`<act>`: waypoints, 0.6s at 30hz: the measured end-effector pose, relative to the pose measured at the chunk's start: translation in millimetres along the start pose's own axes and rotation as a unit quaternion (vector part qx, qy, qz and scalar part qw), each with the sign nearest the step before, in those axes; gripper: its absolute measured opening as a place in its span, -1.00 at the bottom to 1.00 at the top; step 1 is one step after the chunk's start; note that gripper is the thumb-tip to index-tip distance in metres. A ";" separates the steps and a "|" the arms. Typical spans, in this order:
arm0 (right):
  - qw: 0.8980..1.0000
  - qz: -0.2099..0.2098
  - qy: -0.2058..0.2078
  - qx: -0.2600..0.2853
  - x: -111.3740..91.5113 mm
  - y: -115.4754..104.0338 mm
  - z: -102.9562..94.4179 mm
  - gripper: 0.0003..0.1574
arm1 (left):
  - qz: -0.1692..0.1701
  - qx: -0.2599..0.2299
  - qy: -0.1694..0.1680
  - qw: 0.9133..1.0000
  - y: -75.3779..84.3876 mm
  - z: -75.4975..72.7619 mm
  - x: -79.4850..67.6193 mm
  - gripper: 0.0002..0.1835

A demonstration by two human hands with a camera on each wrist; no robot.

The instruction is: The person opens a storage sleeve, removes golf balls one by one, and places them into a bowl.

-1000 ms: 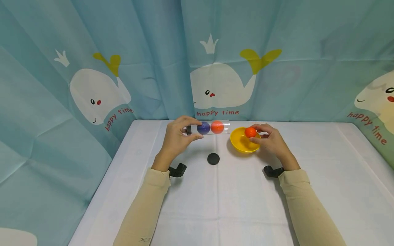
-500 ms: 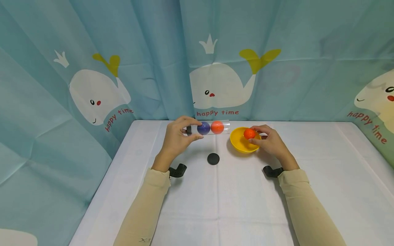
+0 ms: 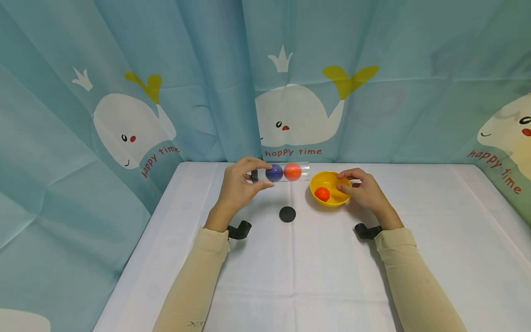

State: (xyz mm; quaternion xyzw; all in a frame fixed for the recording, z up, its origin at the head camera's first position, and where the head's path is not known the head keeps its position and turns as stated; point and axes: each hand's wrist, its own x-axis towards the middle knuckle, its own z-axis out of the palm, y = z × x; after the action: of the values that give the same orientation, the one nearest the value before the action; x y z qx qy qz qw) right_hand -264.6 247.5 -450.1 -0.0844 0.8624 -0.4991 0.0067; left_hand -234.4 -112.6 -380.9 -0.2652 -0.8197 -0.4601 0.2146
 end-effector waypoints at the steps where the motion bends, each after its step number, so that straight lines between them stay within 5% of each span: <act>1: 1.000 0.003 -0.002 0.002 0.2 -0.3 -0.1 -0.58 | 0.002 0.001 0.001 1.000 -0.1 0.0 0.2 -0.60; 18: 1.000 0.010 0.006 -0.011 1.1 -9.6 -4.7 -0.60 | 0.000 -0.002 -0.004 1.000 -0.2 -0.9 0.2 -0.58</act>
State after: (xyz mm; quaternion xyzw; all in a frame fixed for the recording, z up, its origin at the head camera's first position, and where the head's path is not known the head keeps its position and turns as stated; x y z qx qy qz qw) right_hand -264.7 246.7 -439.4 -0.0724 0.8687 -0.4900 0.0056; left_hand -234.6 -113.4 -380.6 -0.2673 -0.8197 -0.4606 0.2108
